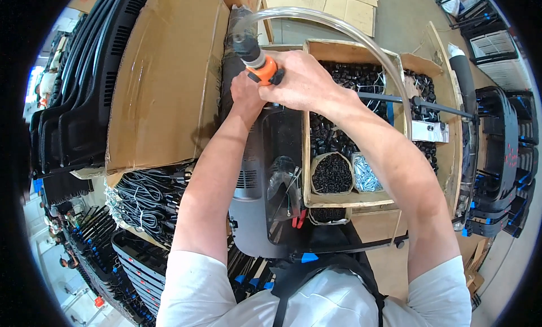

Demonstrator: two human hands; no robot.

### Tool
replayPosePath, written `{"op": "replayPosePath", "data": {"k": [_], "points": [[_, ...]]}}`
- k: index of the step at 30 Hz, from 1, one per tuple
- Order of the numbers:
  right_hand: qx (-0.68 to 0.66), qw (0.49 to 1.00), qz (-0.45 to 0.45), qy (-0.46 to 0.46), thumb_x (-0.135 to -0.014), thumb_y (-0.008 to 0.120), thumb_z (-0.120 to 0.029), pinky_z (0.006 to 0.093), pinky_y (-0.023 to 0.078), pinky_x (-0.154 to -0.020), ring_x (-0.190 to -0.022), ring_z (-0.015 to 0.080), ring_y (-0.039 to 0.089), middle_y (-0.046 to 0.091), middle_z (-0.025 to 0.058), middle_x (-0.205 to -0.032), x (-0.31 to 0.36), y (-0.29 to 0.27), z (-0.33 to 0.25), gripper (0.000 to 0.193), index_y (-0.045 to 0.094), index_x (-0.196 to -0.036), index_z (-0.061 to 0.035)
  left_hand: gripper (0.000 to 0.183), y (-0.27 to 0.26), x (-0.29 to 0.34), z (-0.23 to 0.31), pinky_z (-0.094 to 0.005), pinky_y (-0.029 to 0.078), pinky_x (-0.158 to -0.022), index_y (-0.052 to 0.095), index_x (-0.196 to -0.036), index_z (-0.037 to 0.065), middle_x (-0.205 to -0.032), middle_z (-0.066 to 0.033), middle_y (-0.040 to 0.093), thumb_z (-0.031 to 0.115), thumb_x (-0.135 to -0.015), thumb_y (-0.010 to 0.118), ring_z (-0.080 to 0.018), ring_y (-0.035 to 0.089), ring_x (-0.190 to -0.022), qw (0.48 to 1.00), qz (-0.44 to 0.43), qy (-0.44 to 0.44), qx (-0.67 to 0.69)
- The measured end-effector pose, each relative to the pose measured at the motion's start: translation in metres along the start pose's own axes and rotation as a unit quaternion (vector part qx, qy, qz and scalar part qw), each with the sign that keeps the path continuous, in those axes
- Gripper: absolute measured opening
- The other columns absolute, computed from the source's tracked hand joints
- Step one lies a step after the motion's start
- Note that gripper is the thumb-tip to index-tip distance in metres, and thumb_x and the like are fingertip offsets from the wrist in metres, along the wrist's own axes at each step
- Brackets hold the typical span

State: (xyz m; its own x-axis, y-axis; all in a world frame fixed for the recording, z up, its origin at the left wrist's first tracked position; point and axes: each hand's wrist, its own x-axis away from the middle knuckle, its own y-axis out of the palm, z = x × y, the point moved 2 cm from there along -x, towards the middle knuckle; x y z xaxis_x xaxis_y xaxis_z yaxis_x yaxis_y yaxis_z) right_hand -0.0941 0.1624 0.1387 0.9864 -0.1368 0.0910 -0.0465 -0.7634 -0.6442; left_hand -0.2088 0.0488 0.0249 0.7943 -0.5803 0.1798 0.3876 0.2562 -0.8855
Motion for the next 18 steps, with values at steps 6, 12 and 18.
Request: {"op": "replayPosePath", "data": {"k": [6, 12, 18], "points": [[-0.050, 0.996, 0.058, -0.049, -0.081, 0.078, -0.026, 0.0373, 0.058, -0.079, -0.082, 0.0278, 0.073, 0.075, 0.0150, -0.096, 0.012, 0.020, 0.040, 0.041, 0.069, -0.114, -0.0031, 0.032, 0.024, -0.023, -0.022, -0.0479, 0.060, -0.093, 0.074, -0.115, 0.006, -0.115, -0.0189, 0.077, 0.025, -0.102, 0.051, -0.0369, 0.075, -0.108, 0.998, 0.025, 0.028, -0.051], [-0.027, 0.982, 0.096, -0.160, -0.082, 0.079, -0.006, 0.0372, 0.058, -0.095, -0.106, 0.0289, 0.074, 0.074, 0.0151, -0.117, 0.057, 0.027, 0.016, 0.042, 0.070, -0.122, -0.0049, 0.028, 0.008, -0.011, 0.001, -0.0493, 0.063, -0.085, 0.072, -0.110, 0.003, -0.109, -0.0213, 0.077, 0.015, -0.098, 0.050, -0.0385, 0.077, -0.100, 0.998, 0.015, -0.012, -0.059], [0.069, 0.982, -0.002, -0.177, -0.079, 0.077, -0.001, 0.0381, 0.060, -0.081, -0.089, 0.0307, 0.074, 0.074, 0.0144, -0.102, 0.027, 0.028, -0.017, 0.040, 0.069, -0.118, -0.0044, 0.028, 0.010, -0.013, -0.005, -0.0478, 0.064, -0.083, 0.072, -0.111, 0.004, -0.110, -0.0190, 0.078, 0.016, -0.099, 0.050, -0.0356, 0.078, -0.099, 0.998, -0.005, -0.022, -0.054]]}}
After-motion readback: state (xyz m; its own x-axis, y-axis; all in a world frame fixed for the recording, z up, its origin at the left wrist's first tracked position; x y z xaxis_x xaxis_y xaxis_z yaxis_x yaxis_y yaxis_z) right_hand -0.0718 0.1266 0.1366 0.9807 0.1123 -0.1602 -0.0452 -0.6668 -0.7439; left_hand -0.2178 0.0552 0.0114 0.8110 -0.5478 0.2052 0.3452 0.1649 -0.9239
